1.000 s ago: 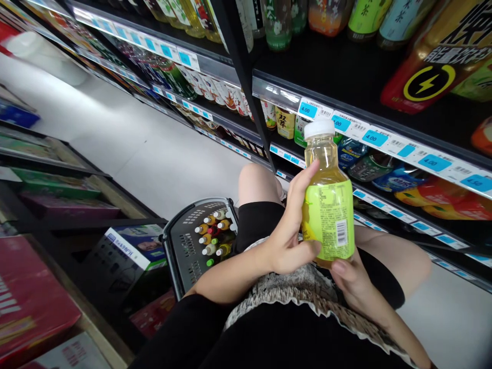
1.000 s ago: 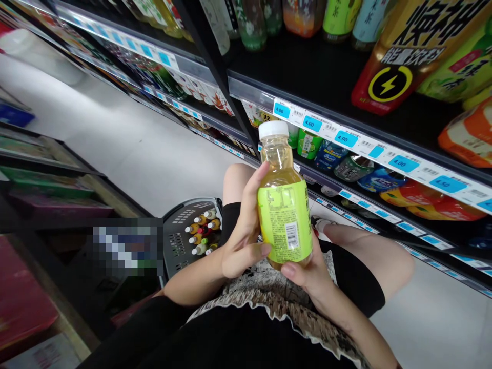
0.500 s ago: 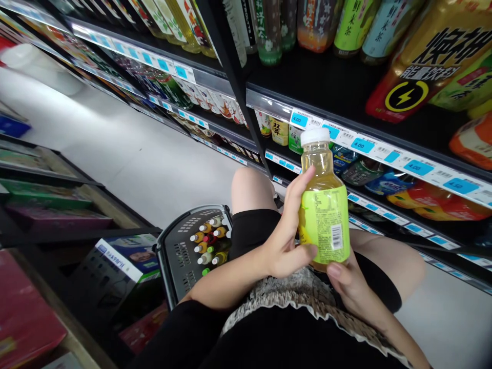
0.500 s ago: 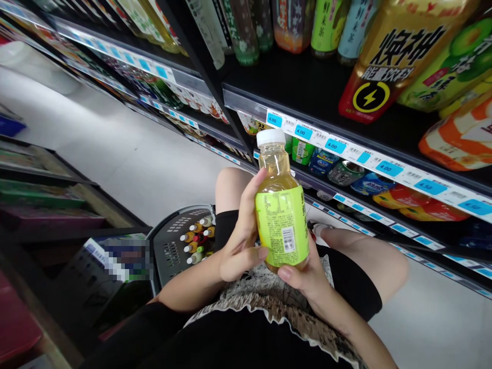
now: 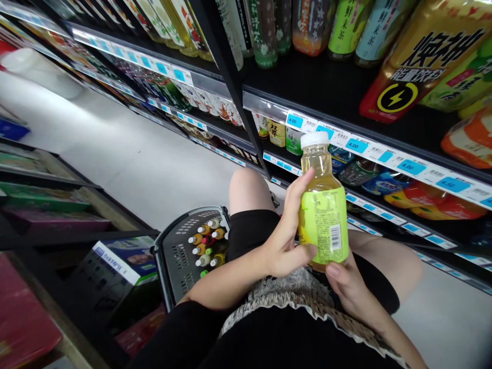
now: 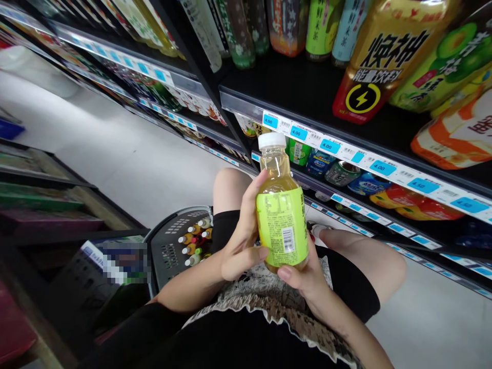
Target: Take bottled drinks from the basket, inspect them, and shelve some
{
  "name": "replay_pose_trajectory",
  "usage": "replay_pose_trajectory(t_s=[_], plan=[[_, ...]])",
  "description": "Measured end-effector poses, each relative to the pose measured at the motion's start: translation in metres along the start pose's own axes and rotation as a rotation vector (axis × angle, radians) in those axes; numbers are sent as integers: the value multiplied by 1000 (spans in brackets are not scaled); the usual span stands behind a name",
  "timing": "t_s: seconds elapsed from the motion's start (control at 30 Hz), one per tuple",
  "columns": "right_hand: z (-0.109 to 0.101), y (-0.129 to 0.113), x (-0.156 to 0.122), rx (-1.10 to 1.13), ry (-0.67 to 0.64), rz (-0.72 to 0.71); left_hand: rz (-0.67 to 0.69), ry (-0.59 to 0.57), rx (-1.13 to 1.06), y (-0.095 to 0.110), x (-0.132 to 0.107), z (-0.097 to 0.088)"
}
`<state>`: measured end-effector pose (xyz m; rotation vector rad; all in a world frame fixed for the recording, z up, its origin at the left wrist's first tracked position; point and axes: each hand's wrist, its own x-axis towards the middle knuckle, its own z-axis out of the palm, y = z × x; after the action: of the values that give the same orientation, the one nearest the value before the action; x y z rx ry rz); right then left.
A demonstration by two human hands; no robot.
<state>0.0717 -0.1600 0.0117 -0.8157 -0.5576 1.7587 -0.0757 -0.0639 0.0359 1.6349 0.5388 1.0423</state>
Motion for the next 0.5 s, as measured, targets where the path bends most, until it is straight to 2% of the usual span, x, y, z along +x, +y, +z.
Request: replay_pose_trajectory(t_s=[0.2, 0.3, 0.37, 0.4, 0.5], plan=[[-1, 4, -3, -21, 75, -50, -100, 66, -103, 1, -4, 13], [0, 2, -1, 39, 87, -121, -40, 203, -185, -10, -3, 18], [1, -3, 2, 93, 14, -174, -4, 280, -298, -19, 1, 22], [1, -6, 3, 119, -45, -194, -26, 283, -371, -22, 3, 23], [-2, -11, 10, 240, -270, -169, -168, 191, -586, -31, 6, 29]])
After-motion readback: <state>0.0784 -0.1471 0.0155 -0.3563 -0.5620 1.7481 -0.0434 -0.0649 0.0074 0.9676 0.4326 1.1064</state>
